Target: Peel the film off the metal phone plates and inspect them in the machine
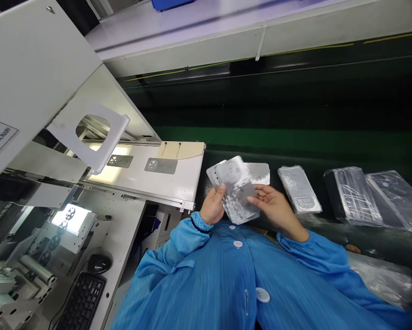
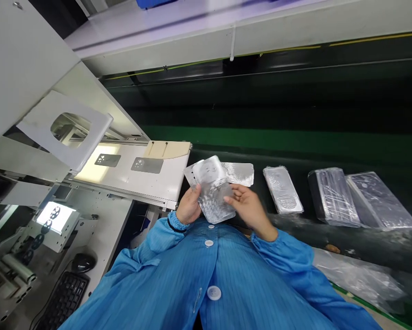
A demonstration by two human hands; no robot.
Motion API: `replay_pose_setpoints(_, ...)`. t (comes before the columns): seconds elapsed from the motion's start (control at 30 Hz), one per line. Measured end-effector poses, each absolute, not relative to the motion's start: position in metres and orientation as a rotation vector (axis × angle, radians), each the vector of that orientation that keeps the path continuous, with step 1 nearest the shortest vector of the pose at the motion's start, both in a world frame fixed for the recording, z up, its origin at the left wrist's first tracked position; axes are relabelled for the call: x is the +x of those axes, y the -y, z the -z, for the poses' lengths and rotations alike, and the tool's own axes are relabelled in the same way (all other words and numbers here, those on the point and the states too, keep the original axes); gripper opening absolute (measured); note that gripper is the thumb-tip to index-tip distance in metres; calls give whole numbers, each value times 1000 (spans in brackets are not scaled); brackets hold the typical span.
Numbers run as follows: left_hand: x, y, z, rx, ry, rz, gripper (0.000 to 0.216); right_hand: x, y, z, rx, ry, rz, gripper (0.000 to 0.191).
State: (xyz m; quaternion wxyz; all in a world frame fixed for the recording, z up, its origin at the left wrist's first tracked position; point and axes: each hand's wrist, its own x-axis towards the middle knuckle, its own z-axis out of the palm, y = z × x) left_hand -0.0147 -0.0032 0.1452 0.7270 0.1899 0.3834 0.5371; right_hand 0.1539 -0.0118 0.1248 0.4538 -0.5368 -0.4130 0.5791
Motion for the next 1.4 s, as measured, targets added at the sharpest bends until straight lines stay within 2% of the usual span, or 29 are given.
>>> replay_pose_setpoints(0.1, -10, 7, -135, 381, -842, -1154, 43, 135, 18, -119, -1445, 1391, -1153, 44)
replay_pose_setpoints(0.17, -8, 7, -128, 358, -828, -1208, 43, 129, 23, -118, -1519, 1583, -994, 50)
replay_pose_setpoints(0.27, -5, 7, -120, 343, -828, -1225, 48, 127, 28, -113, -1546, 1788, -972, 61)
replay_pose_setpoints(0.37, -3, 5, -114, 400, -826, -1121, 54, 134, 18, -102, -1494, 1943, -1009, 46)
replay_pose_setpoints(0.43, -6, 1, -108, 514, -868, -1071, 66, 147, 1, -93, -1509, 2008, -955, 41)
replay_pose_setpoints(0.53, -15, -13, -97, 776, -1132, -1023, 102, 180, -37, -82, -1651, 2098, -688, 48)
replay_pose_setpoints(0.6, -21, -30, -87, 1011, -1314, -986, 118, 201, -62, -78, -1732, 2212, -554, 52)
replay_pose_setpoints(0.67, -21, -51, -78, 1258, -1393, -930, 115, 214, -81, -76, -1787, 2378, -550, 54)
replay_pose_setpoints(0.8, -9, -94, -61, 1551, -1411, -647, 84, 210, -94, -74, -1948, 2562, -650, 62)
replay_pose_setpoints(0.87, 1, -110, -54, 1696, -1361, -513, 78, 200, -93, -72, -2000, 2563, -609, 71)
replay_pose_setpoints(0.93, 11, -122, -50, 1855, -1316, -380, 78, 192, -92, -71, -2016, 2552, -527, 72)
replay_pose_setpoints(1.13, 35, -138, -47, 2157, -1291, -161, 78, 193, -93, -69, -2038, 2418, -400, 49)
replay_pose_setpoints(1.27, 43, -143, -53, 2212, -1321, -33, 76, 201, -95, -63, -2031, 2329, -398, 51)
replay_pose_setpoints(1.4, 46, -140, -64, 2260, -1352, 69, 91, 219, -93, -53, -1978, 2246, -396, 61)
